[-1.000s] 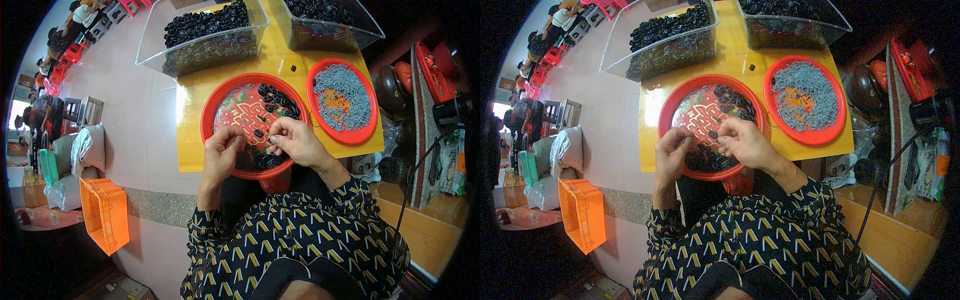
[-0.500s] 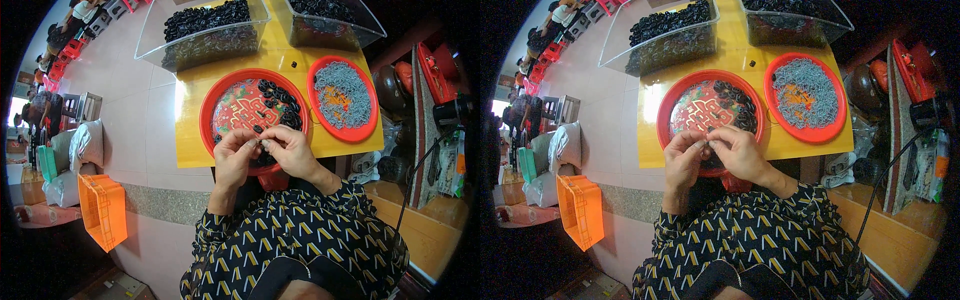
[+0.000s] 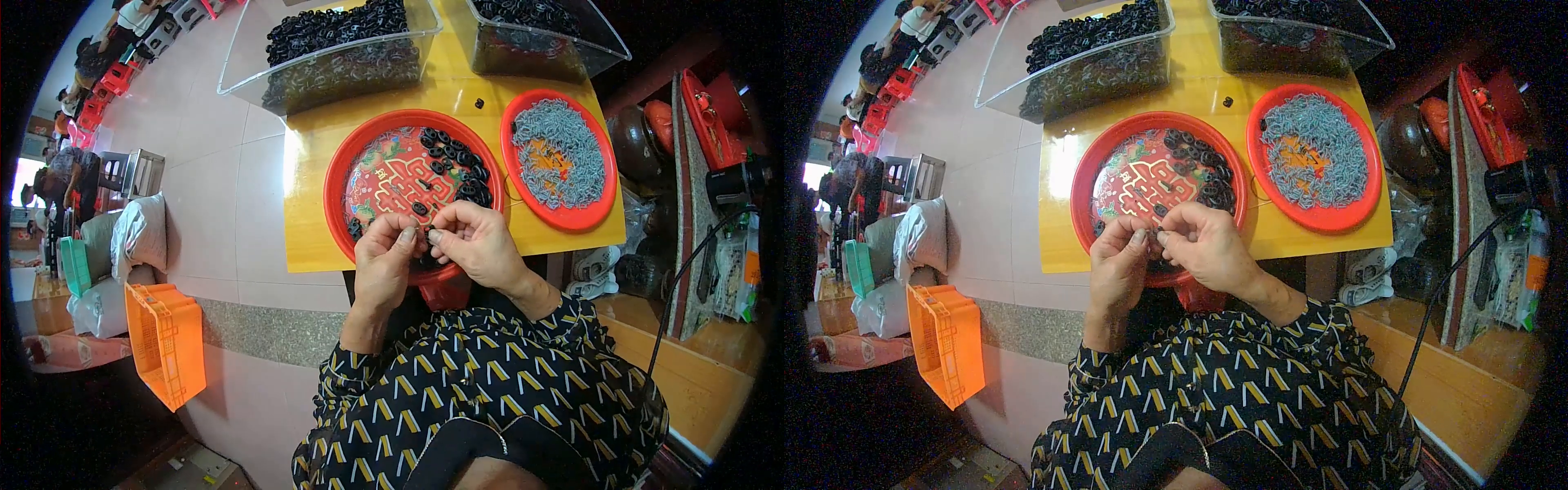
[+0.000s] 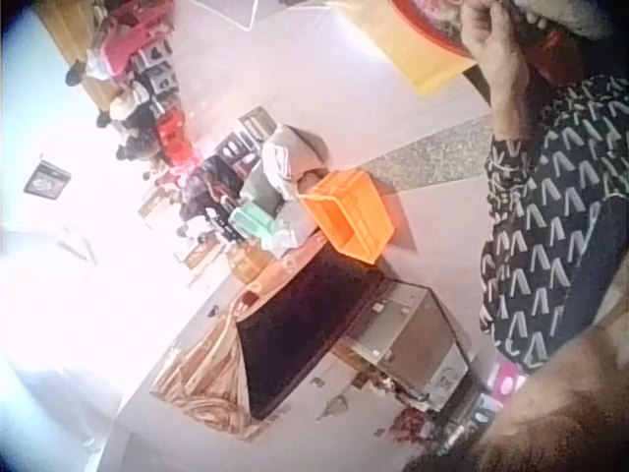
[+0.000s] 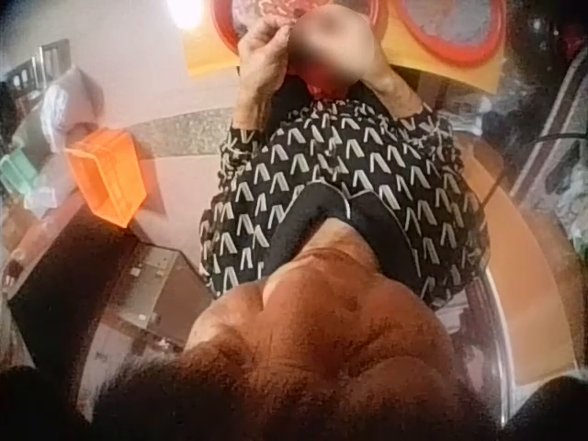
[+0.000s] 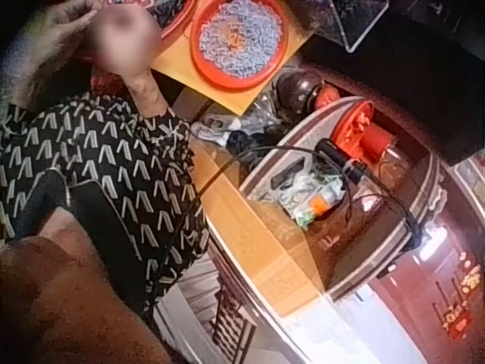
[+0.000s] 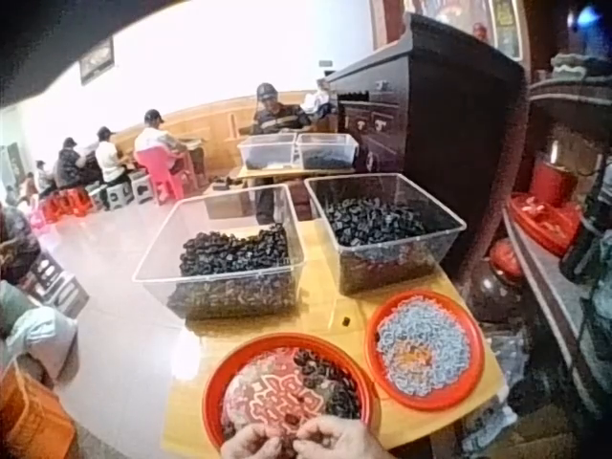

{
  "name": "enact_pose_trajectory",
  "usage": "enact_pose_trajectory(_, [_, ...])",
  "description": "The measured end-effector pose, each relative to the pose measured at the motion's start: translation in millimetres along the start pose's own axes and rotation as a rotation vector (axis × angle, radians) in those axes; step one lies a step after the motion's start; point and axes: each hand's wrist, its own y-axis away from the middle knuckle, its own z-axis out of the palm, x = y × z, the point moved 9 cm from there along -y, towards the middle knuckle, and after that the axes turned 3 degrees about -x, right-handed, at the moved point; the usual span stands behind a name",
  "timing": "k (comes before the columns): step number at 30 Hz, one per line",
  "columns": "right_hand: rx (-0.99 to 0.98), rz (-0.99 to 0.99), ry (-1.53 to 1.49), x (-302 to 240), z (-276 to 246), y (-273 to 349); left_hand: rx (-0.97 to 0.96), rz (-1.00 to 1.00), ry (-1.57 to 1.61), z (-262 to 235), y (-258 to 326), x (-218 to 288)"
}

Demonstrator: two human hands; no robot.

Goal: The person assembles small plastic components by picking up the pieces from a tray, fitting them together by hand, and placing the assembled parts back into the tray.

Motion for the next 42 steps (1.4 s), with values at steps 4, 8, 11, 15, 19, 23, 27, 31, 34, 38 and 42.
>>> enact_pose_trajectory(4, [0.047,-0.016,0.014,-2,-2,1,0.014,-0.054,0.086,2,3,-6])
enact_pose_trajectory(8, [0.042,-0.007,0.009,-2,-1,1,-0.016,-0.055,0.094,6,4,-6])
enact_pose_trajectory(11, [0.034,0.009,0.054,-2,0,1,-0.029,-0.047,0.078,3,3,-7])
enact_pose_trajectory(15, [0.027,-0.005,0.095,1,-1,1,-0.017,-0.018,0.004,2,4,-7])
enact_pose_trajectory(19, [0.026,-0.066,0.225,-4,-1,2,-0.015,0.01,-0.144,3,6,-2])
enact_pose_trajectory(23, [0.013,-0.073,0.259,-4,-2,1,-0.014,0.014,-0.276,7,6,3])
enact_pose_trajectory(27, [0.019,0.0,0.177,0,0,-1,0.002,-0.003,-0.364,7,3,2])
enact_pose_trajectory(31, [0.052,0.075,0.045,7,-4,-7,0.017,-0.015,-0.388,4,-1,2])
enact_pose_trajectory(34, [0.036,0.062,-0.02,5,-6,-8,0.017,0.005,-0.22,4,-1,4])
enact_pose_trajectory(38, [0.034,0.093,-0.048,4,-7,-6,0.038,0.108,-0.166,1,2,16])
enact_pose_trajectory(42, [0.023,0.085,0.011,6,-4,-4,0.033,0.162,-0.232,6,3,20])
